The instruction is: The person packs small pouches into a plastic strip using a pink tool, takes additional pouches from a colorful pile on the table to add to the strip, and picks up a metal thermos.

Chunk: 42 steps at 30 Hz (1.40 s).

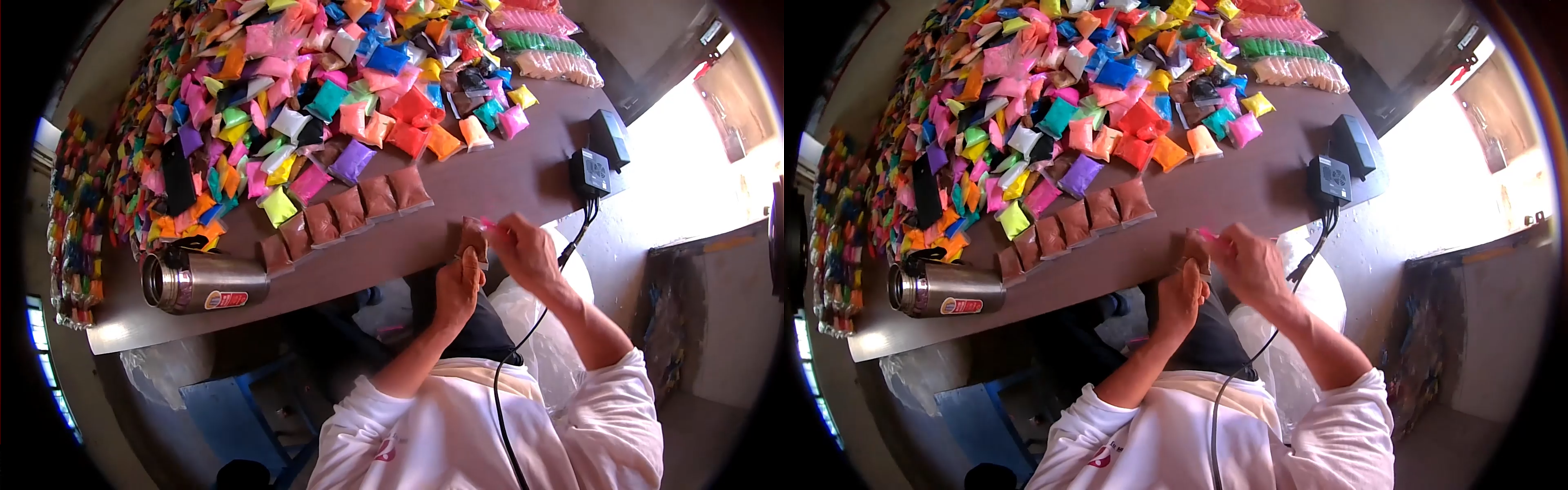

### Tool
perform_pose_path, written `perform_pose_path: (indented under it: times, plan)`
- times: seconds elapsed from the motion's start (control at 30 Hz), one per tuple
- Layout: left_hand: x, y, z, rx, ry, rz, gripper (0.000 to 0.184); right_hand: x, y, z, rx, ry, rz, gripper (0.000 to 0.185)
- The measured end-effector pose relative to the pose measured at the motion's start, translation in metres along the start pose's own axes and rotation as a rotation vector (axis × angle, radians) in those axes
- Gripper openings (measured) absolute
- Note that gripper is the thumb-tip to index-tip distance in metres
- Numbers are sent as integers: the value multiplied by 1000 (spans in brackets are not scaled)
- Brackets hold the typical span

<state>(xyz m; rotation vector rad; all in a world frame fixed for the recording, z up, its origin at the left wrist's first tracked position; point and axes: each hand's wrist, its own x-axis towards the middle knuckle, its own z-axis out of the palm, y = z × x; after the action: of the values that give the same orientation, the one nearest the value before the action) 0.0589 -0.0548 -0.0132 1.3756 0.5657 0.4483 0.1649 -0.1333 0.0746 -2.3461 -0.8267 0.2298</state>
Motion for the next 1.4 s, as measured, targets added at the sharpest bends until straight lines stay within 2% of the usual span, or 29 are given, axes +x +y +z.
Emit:
perform_pose_path:
  times: [0.23,0.33,0.4,0.47,0.53,0.6,0.63,0.7,0.83,0.9,0.93,1.0,1.07,1.2,1.27,1.33,1.37,1.4]
  plan:
    - [7,5,-8,-238,-71,-107,45,16,-14,21,6,40,-52,19]
    - [2,-12,-23,-161,-89,-186,50,39,-4,30,43,114,-86,15]
    - [-9,-34,-45,64,-131,-307,56,57,2,32,46,121,-147,13]
    - [-21,-64,-73,120,-88,-413,57,73,3,35,63,141,-261,13]
    - [-38,-87,-105,114,-57,-466,50,86,-3,38,94,111,-273,15]
    - [-59,-160,-137,43,139,-635,43,97,-6,46,146,57,-286,17]
    - [-64,-161,-146,44,139,-631,43,99,-8,49,147,59,-288,17]
    - [-64,-159,-157,-180,358,-780,47,104,-13,54,135,103,-359,17]
    - [-51,-170,-154,-124,357,-671,43,101,-20,53,128,176,-321,15]
    - [-51,-192,-157,226,266,-516,38,98,-22,52,101,183,-311,12]
    - [-51,-196,-156,227,262,-507,38,96,-25,50,100,193,-314,12]
    - [-50,-196,-154,27,295,-702,36,89,-36,46,140,251,-328,13]
    - [-45,-188,-155,104,226,-675,33,87,-48,43,150,295,-364,11]
    - [-47,-201,-158,6,232,-732,30,99,-52,54,197,318,-501,10]
    - [-50,-206,-161,19,227,-745,29,111,-36,76,-61,92,-468,16]
    - [-45,-206,-159,7,285,-814,27,117,-37,69,-54,113,-500,23]
    - [-46,-206,-157,8,280,-813,27,118,-36,64,66,33,-439,23]
    - [-50,-202,-155,14,324,-788,36,116,-33,60,186,-46,-372,23]
